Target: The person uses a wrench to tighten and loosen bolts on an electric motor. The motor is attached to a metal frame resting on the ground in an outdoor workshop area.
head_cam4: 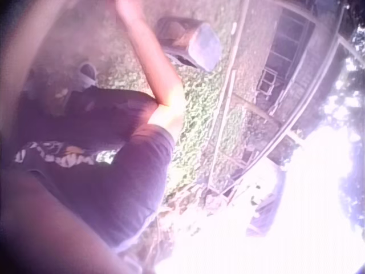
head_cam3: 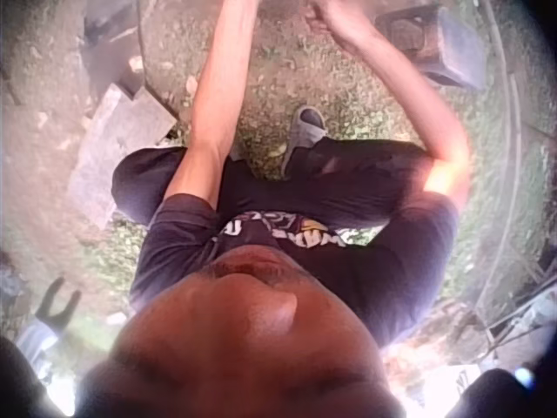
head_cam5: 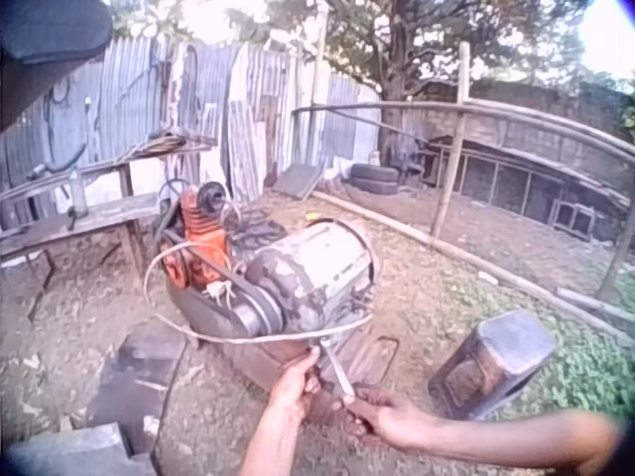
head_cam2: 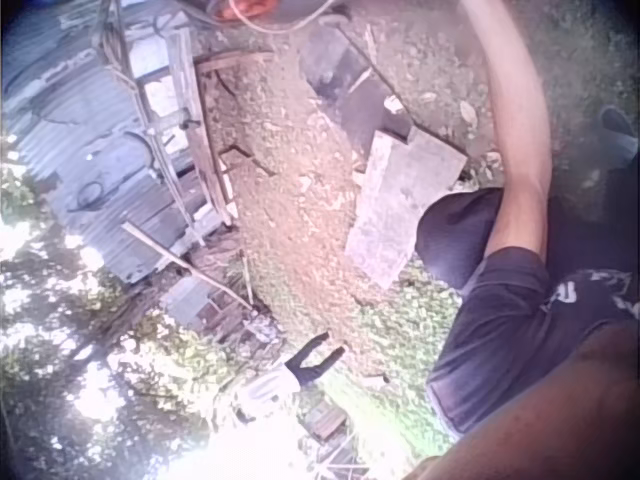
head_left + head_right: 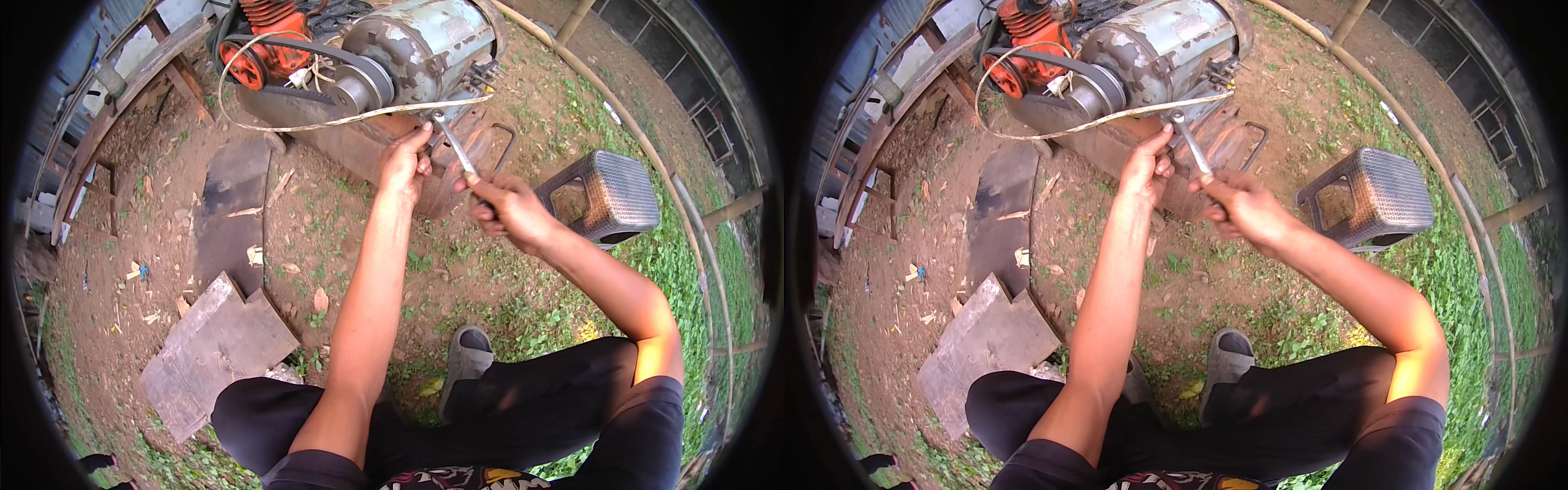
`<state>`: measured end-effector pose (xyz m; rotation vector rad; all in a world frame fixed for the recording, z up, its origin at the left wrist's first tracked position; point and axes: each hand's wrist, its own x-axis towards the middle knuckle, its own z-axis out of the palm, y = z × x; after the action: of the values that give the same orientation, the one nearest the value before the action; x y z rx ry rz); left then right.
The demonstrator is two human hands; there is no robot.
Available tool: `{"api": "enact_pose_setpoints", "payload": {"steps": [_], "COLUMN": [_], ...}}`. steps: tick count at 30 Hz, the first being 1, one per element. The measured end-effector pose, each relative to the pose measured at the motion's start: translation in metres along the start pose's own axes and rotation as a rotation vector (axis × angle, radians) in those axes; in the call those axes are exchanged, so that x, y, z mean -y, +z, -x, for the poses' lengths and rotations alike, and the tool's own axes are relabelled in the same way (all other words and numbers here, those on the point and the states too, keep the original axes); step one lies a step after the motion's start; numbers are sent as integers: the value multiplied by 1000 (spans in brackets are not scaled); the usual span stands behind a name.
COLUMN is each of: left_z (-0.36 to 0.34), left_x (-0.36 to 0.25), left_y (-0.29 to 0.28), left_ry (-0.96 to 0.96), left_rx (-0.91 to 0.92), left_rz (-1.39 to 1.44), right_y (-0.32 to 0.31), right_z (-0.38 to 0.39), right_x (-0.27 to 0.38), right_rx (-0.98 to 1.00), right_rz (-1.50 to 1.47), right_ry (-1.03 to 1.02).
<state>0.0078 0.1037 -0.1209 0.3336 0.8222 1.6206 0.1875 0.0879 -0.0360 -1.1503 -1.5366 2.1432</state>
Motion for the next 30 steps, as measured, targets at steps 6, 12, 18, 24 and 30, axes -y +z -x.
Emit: {"api": "enact_pose_setpoints", "payload": {"steps": [6,12,18,24,30], "left_z": [-3,0,1,1,8], "left_x": [3,2,2,6,4], "left_y": [-2,-3,-5,-1,1], "left_ry": [7,17,21,29,217], "left_rx": [1,-9,-9,-42,-189], "left_rz": [53,11,22,56,-204], "right_y": [-93,-139,-144,-101,-70], "right_z": [-17,-55,-54,-28,-11], "right_x": [32,47,16,4,-12], "right_rx": [-117,30,96,181,171], "right_rz": [149,117,-116,-264,-176], "right_ry": [-126,-165,-188,-163,-157]}}
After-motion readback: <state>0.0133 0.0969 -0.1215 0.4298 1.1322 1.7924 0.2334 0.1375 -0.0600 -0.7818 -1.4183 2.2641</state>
